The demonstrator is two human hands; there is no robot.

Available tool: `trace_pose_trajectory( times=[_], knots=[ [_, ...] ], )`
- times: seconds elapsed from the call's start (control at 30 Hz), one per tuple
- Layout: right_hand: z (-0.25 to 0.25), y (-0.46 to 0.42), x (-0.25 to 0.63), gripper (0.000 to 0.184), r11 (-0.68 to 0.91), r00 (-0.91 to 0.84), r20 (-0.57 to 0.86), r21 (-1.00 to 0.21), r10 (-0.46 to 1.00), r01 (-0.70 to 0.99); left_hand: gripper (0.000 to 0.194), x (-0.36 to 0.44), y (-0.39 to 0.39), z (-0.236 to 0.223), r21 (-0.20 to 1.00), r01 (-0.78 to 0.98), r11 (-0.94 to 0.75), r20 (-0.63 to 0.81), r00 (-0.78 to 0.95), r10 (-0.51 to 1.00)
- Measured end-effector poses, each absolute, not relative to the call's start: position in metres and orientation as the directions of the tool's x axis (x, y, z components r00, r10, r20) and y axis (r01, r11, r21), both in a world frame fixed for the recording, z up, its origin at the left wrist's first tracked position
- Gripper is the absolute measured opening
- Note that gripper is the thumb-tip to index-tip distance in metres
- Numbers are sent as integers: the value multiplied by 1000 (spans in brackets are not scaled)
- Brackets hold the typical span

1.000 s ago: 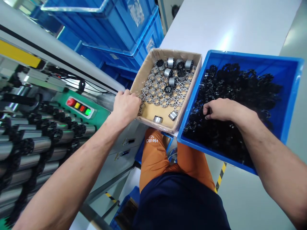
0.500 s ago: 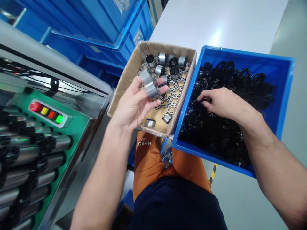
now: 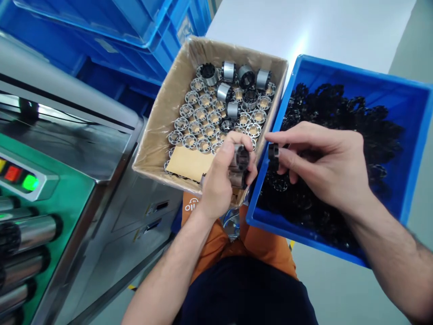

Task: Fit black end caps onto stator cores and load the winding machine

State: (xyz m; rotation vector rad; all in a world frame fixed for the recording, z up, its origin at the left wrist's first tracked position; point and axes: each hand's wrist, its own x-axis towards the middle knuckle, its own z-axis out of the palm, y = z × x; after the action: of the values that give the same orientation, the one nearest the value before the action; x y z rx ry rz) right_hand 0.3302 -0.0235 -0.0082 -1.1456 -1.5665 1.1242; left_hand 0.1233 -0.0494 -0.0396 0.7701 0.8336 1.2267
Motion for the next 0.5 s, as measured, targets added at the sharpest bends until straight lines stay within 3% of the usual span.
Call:
trace_pose_trajectory(
  times=[0.1,0.3,0.5],
  knots=[
    [-13,-34,321,28,189,-170,158,-964,973,188,49,123,-52,-42,875,-444,192,-122,182,976],
    [-21,-44,308,10,255,-136,228,-941,964,224,49,120,-57,-43,902,-382,200,-116,231,966],
    [-25,-45,308,22,355,-145,324,-860,935,368,60,119,-61,-38,923,-298,245,-176,241,955]
  ],
)
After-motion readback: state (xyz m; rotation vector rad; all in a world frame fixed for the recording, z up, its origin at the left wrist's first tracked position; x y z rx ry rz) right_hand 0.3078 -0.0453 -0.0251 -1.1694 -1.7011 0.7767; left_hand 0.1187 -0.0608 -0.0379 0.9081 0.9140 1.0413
